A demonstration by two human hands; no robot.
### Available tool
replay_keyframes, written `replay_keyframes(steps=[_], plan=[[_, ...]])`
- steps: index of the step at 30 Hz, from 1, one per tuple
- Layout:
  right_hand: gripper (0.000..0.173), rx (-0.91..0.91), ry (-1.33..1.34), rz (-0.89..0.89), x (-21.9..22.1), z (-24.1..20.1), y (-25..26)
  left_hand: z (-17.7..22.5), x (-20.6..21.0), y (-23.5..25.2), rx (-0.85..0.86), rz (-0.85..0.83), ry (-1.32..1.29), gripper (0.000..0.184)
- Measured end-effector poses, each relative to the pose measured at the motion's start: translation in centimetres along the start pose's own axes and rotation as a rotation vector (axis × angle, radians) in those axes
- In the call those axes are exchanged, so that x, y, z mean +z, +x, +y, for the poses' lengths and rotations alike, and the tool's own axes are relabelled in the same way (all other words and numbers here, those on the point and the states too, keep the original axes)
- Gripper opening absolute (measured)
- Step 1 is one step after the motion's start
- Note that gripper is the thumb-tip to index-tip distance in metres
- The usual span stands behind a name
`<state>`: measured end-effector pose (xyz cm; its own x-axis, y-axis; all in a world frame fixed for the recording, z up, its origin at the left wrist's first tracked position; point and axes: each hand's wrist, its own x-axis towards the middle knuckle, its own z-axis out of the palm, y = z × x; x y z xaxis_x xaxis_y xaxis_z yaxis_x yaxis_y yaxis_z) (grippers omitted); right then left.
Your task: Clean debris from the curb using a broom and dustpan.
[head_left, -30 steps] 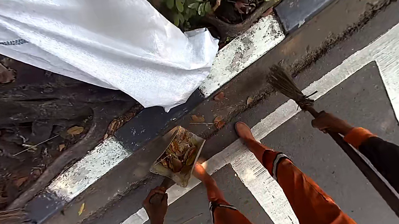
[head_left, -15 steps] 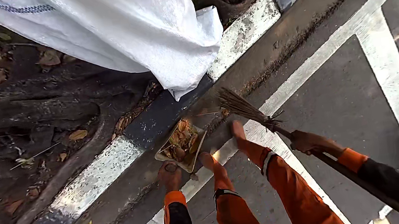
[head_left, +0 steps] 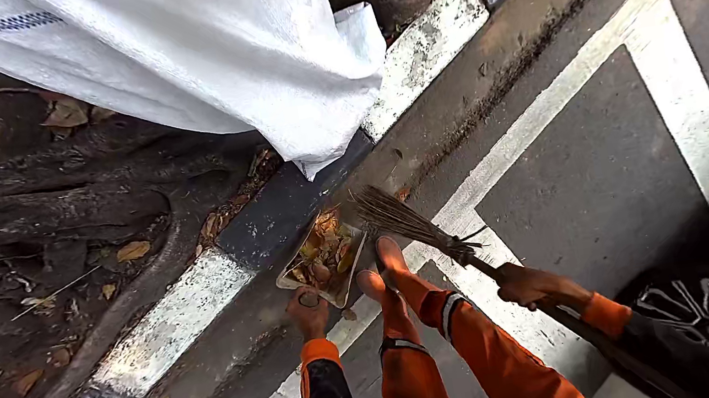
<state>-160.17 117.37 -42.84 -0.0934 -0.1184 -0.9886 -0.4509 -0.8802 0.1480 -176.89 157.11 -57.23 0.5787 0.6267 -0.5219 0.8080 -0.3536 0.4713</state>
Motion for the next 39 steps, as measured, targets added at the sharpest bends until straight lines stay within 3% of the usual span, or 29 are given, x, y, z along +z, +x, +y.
replay_keyframes(steps=[3,6,8,9,11,13,15,16,18,20,23,25,27,30,33,35,37,39], plan=[[0.020,0.026,-0.127,0.274,-5.0,1.5,-1.2,0.1,0.2,0.3,-0.036,-0.015,-0.001,0.024],[0.042,0.067,-0.236,0.526,-8.2,-2.7,5.3,0.4,-0.3,1.0,-0.068,-0.040,-0.001,0.024],[0.065,-0.004,-0.276,0.502,-5.8,-6.4,10.3,0.2,-0.1,1.7,-0.055,-0.018,-0.009,0.024],[0.079,-0.077,-0.330,0.435,-2.9,-8.5,11.9,0.3,-0.2,2.1,-0.049,-0.011,-0.012,0.024],[0.091,-0.174,-0.396,0.256,5.7,-11.8,11.6,-0.5,-0.3,2.2,-0.043,-0.002,-0.010,0.024],[0.088,-0.226,-0.438,0.122,12.4,-12.8,9.3,-1.5,-0.2,1.9,-0.039,0.009,-0.043,0.023],[0.089,-0.260,-0.523,0.000,15.1,-12.2,6.7,-3.0,-1.0,2.1,-0.010,0.021,-0.098,0.021],[0.077,-0.259,-0.541,-0.055,15.5,-11.2,4.8,-4.5,-1.8,1.7,0.001,0.014,-0.129,0.020],[0.033,-0.214,-0.453,-0.121,14.7,-8.1,1.3,-7.8,-3.3,1.1,0.078,0.019,-0.230,0.022],[0.016,-0.124,-0.273,-0.170,13.0,-4.0,-2.0,-10.9,-5.1,-0.3,0.147,0.022,-0.340,0.022],[0.014,-0.015,-0.147,0.068,9.3,0.5,-2.6,-14.1,-7.5,-0.9,0.170,0.038,-0.358,0.021],[0.024,0.036,-0.157,0.313,7.8,-0.1,0.4,-14.7,-8.2,-1.0,0.123,0.034,-0.241,0.020],[0.037,0.058,-0.118,0.410,8.8,-2.7,5.3,-14.7,-7.9,-1.0,0.080,0.018,-0.147,0.020],[0.039,0.028,-0.095,0.252,12.7,-7.1,9.5,-13.6,-7.7,-0.4,0.036,0.016,-0.092,0.019],[0.013,-0.052,0.005,-0.018,13.8,-6.1,5.0,-13.9,-8.1,-0.5,0.016,0.004,-0.070,0.021],[0.013,-0.068,0.234,-0.170,11.9,-3.5,0.9,-13.8,-8.3,0.0,0.009,-0.006,-0.054,0.022],[0.015,-0.024,0.234,-0.059,10.1,-1.7,-1.9,-13.6,-8.4,0.0,0.001,-0.001,-0.042,0.022],[0.012,0.024,0.063,0.189,8.1,-1.9,-1.2,-13.4,-8.7,0.0,-0.035,-0.020,-0.034,0.022]])
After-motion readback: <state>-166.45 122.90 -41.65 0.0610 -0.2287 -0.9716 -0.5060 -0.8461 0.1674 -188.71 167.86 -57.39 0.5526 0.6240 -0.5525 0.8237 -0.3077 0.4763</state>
